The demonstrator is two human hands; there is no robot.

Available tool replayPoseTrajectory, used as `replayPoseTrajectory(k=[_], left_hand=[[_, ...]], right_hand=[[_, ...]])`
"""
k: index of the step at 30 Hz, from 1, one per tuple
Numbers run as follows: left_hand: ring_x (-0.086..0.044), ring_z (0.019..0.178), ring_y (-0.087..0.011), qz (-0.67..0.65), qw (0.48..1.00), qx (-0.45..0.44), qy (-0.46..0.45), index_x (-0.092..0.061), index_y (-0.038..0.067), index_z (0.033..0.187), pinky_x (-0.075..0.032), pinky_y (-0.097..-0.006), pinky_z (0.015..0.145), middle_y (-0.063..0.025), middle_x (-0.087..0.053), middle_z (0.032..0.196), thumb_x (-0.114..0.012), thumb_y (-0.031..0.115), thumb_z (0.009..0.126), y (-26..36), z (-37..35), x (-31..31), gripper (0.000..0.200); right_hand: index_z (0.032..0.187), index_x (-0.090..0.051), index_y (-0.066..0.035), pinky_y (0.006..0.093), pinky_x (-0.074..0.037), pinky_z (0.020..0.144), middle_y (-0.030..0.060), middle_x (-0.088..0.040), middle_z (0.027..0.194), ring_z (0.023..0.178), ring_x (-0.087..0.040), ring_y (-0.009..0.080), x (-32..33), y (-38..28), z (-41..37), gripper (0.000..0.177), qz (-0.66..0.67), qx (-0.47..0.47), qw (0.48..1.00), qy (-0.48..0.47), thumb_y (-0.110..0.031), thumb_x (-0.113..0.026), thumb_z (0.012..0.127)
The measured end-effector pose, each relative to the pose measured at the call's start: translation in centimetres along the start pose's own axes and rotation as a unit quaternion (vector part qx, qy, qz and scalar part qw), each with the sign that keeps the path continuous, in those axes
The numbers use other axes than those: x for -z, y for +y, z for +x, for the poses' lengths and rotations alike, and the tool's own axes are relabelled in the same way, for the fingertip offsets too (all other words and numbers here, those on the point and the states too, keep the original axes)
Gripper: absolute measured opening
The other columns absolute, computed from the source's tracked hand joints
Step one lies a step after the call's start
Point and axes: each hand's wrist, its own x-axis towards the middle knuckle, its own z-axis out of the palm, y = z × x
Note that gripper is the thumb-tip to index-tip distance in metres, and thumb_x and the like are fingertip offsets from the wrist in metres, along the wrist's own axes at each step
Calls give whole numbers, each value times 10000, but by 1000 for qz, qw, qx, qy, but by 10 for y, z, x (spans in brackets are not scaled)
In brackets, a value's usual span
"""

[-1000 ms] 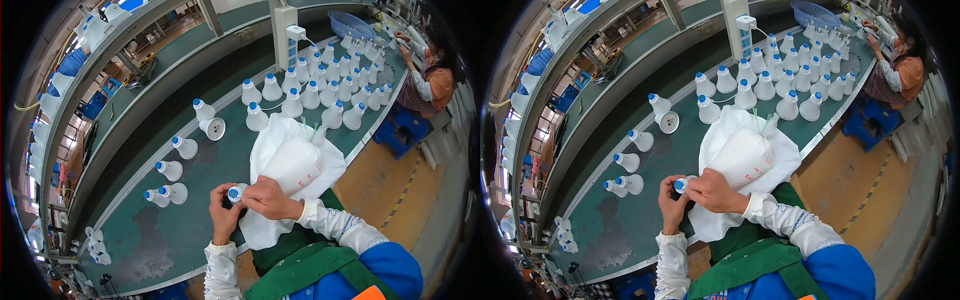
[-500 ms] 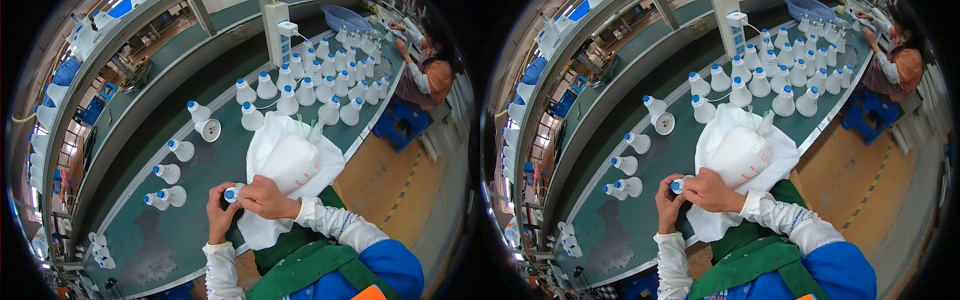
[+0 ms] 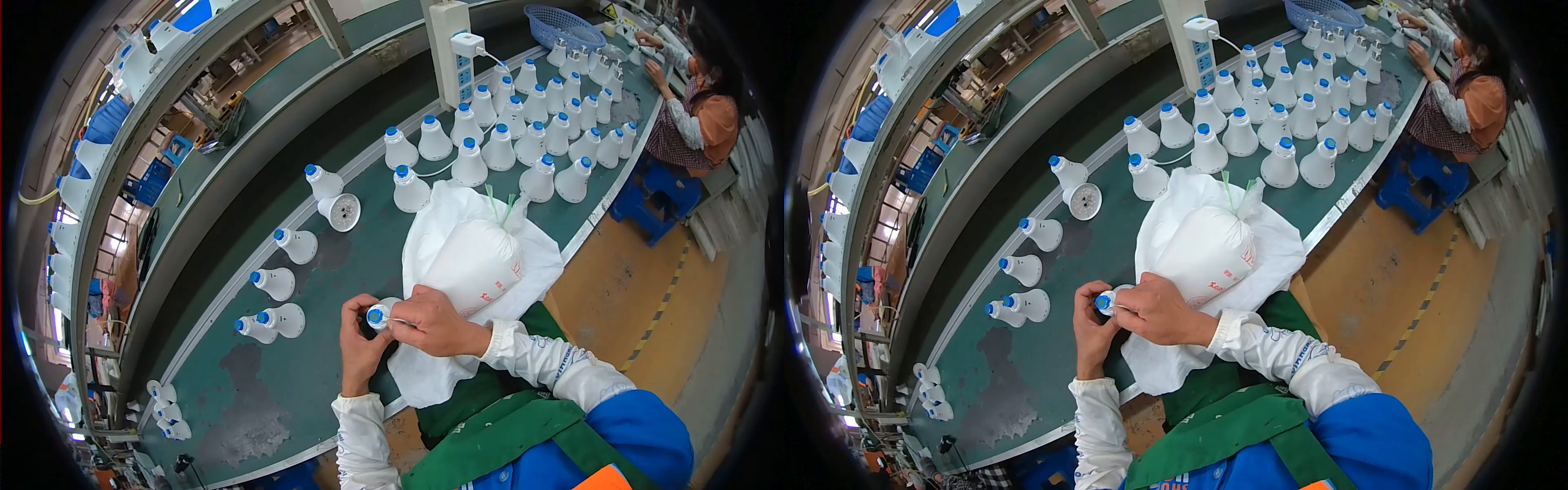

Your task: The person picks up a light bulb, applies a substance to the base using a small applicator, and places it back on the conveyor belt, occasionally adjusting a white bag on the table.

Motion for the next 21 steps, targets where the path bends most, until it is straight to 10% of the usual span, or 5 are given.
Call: replayPoseTrajectory(k=[21], left_hand=[[-461, 1102, -203, 71, 997, -15, -18, -534, 55, 1157, -373, -315, 953, -58, -504, 1154, -762, 76, 644, -8, 3, 8, 561]], right_hand=[[648, -522, -74, 341, -341, 586, 63, -498, 540, 485, -448, 245, 1, 0, 1, 154, -2, -2, 1000, 1, -121, -592, 776]])
